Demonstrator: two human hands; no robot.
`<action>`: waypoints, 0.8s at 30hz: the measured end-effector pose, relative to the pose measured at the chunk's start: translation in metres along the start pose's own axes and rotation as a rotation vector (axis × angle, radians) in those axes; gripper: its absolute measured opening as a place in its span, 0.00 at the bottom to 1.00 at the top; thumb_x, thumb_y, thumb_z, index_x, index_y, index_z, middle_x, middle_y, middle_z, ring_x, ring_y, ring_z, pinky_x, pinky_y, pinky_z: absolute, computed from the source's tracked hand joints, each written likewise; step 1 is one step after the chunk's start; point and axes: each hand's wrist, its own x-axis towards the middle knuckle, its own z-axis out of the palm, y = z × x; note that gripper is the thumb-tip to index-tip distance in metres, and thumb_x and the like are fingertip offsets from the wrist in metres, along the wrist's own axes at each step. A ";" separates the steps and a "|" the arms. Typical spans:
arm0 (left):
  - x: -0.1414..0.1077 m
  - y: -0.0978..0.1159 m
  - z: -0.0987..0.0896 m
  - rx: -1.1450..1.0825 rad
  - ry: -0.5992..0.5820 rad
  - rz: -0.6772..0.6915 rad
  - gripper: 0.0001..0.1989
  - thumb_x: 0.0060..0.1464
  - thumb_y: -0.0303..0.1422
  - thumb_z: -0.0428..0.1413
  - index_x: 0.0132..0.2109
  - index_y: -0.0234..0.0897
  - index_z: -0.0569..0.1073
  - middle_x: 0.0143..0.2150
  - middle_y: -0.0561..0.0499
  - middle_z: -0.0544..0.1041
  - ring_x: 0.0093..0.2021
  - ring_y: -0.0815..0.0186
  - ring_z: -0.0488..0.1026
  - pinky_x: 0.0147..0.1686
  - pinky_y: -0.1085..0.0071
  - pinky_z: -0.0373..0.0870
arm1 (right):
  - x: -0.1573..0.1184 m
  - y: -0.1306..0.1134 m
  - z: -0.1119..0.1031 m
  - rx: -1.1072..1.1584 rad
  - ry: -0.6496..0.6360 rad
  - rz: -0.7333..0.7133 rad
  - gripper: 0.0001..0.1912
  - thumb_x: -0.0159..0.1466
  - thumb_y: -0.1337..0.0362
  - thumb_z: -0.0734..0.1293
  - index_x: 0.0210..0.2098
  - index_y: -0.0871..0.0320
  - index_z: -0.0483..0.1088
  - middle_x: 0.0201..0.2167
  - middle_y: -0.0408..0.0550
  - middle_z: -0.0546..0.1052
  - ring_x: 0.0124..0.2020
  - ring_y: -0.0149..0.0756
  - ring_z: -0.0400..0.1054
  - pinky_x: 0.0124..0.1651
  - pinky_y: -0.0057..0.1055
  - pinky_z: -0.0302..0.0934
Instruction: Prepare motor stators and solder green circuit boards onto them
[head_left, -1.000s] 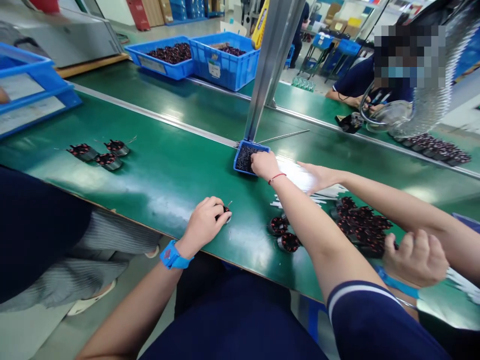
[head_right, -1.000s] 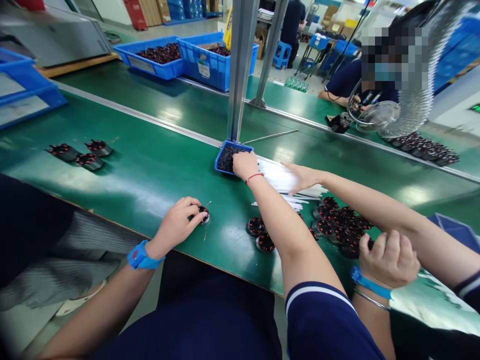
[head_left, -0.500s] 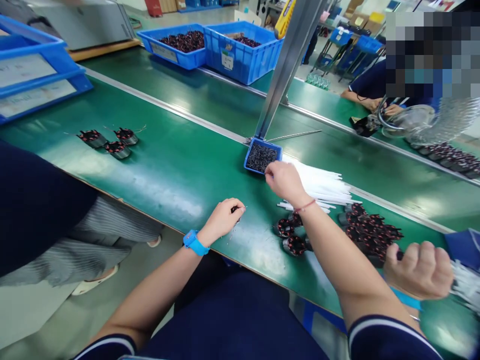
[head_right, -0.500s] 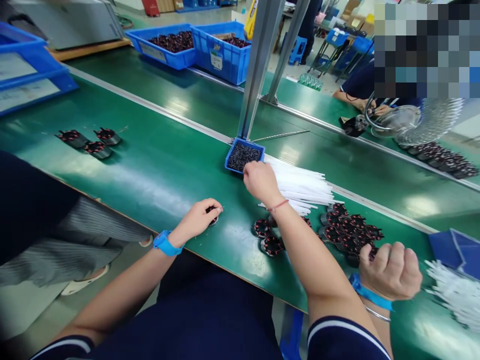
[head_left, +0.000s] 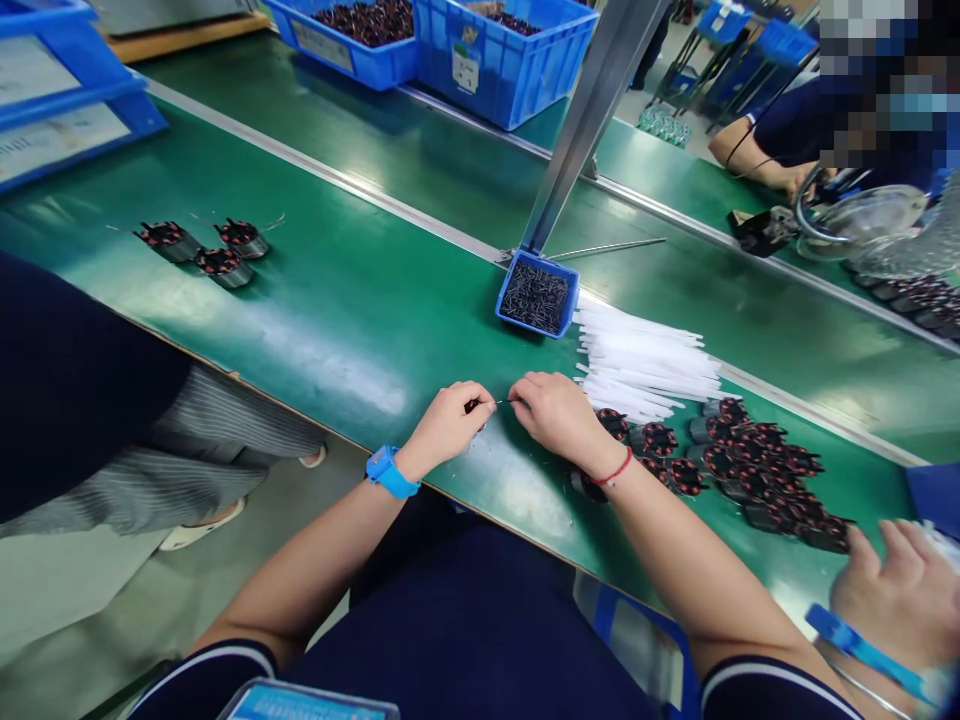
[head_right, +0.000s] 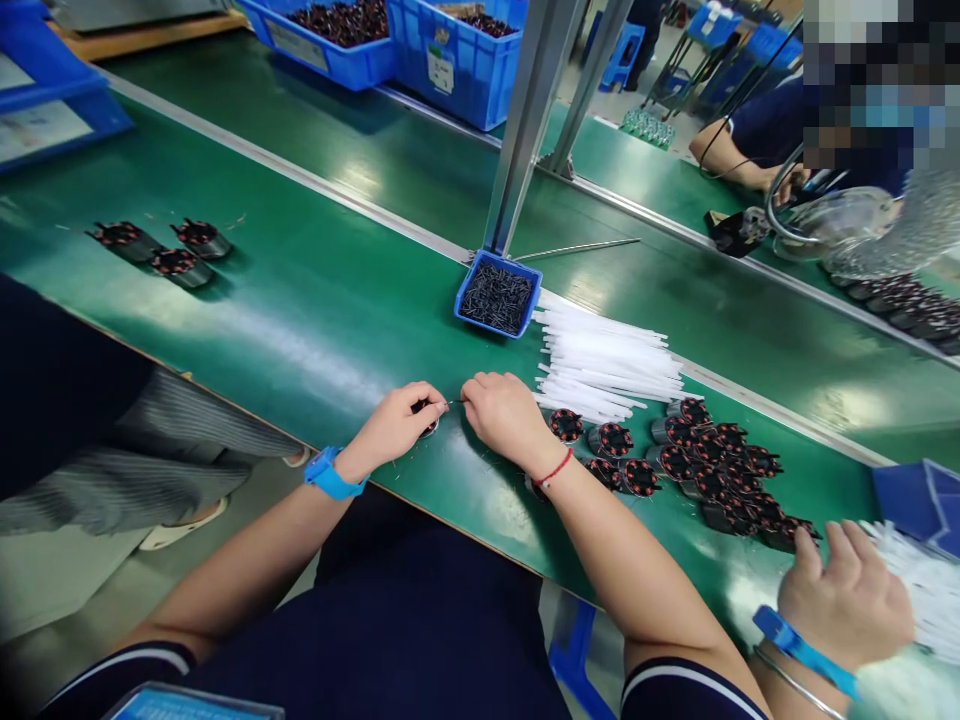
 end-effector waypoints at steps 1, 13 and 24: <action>0.000 0.000 0.000 0.001 0.000 -0.002 0.09 0.56 0.30 0.51 0.28 0.36 0.70 0.25 0.55 0.70 0.28 0.69 0.67 0.31 0.73 0.63 | 0.000 -0.001 0.000 -0.004 0.004 -0.008 0.06 0.65 0.67 0.60 0.35 0.59 0.69 0.31 0.46 0.73 0.34 0.36 0.66 0.38 0.32 0.49; 0.001 0.003 0.000 0.028 -0.002 -0.020 0.08 0.55 0.29 0.51 0.28 0.36 0.70 0.26 0.54 0.71 0.28 0.69 0.67 0.31 0.73 0.62 | -0.003 -0.002 -0.003 0.178 0.049 0.019 0.05 0.64 0.69 0.62 0.34 0.59 0.69 0.31 0.46 0.73 0.34 0.35 0.66 0.39 0.31 0.52; 0.002 0.003 0.002 0.058 0.012 -0.021 0.08 0.55 0.28 0.50 0.29 0.36 0.70 0.25 0.54 0.70 0.27 0.69 0.67 0.30 0.72 0.62 | -0.001 -0.010 0.008 0.635 0.061 0.264 0.04 0.61 0.68 0.64 0.33 0.58 0.71 0.31 0.44 0.76 0.32 0.31 0.68 0.37 0.27 0.58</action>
